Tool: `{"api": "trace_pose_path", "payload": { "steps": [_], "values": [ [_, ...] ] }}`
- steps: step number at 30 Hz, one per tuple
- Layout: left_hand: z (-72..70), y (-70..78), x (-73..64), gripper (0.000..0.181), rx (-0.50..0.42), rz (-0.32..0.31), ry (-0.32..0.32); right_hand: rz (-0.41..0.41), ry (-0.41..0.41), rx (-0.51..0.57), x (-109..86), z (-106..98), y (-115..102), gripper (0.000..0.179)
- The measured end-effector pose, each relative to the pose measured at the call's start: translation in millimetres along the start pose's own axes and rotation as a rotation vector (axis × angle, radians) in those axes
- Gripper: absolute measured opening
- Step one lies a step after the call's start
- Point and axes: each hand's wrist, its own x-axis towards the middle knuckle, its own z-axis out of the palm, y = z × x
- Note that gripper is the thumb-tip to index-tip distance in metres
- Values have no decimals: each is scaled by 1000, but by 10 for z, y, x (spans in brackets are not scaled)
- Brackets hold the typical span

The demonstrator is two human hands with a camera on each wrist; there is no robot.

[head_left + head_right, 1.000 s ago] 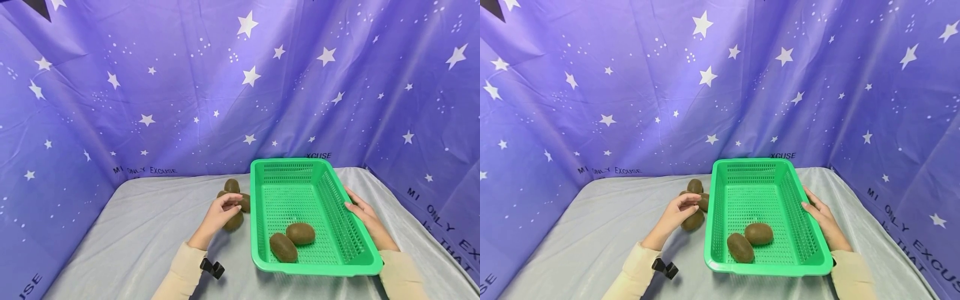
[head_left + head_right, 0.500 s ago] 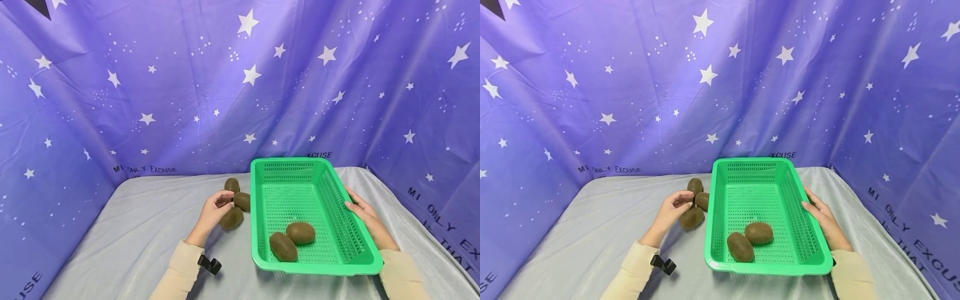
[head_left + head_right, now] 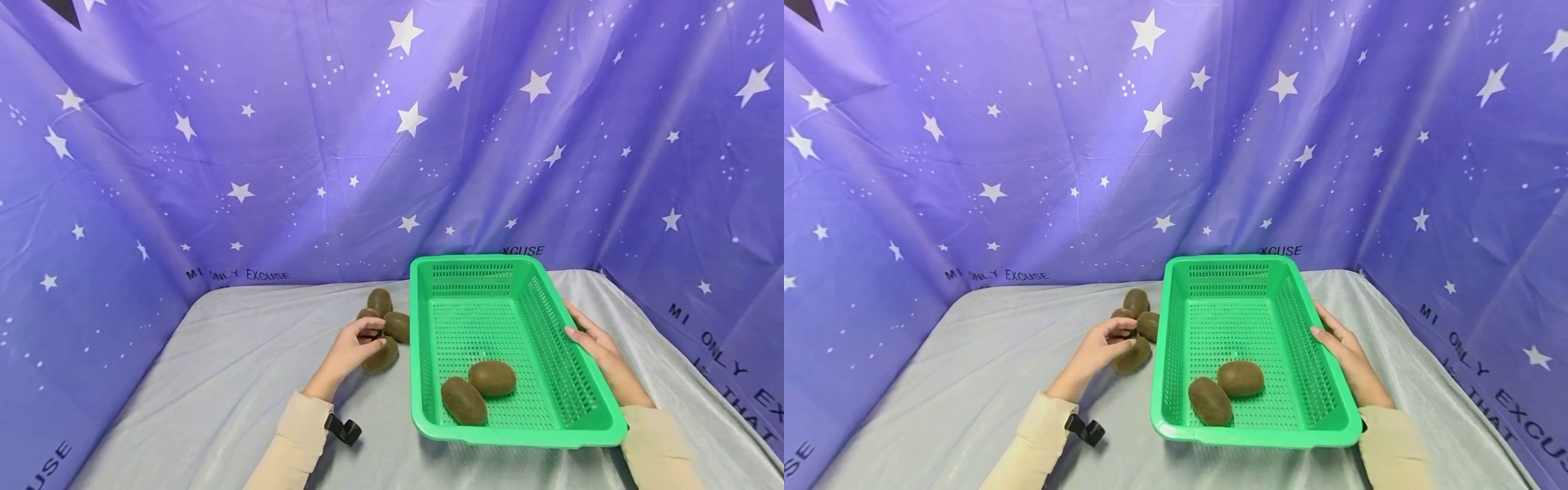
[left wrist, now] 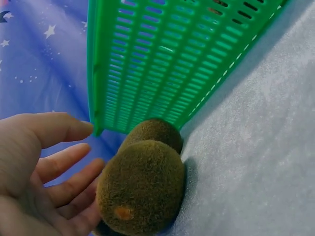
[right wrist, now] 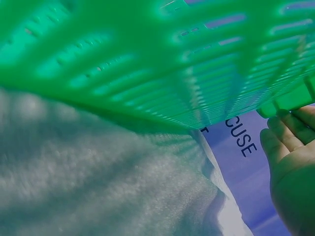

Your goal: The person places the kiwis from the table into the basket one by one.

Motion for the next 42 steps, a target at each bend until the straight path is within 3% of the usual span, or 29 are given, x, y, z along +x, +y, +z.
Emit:
{"api": "trace_pose_path", "payload": {
  "steps": [7,17,26,34,42],
  "values": [
    [38,-267,44,40,89,-19,-21,3,3,-47,-18,-2,14,55],
    [56,-226,10,47,401,46,-87,-27,30,-40,19,-8,16,56],
    [80,-190,-35,54,568,86,-142,-12,5,-16,-5,6,20,56],
    [61,-179,-40,74,646,77,-222,-22,15,-19,14,-3,2,56],
    [15,-264,-37,83,573,67,-269,-10,28,-48,3,-1,-3,56]
  ]
}}
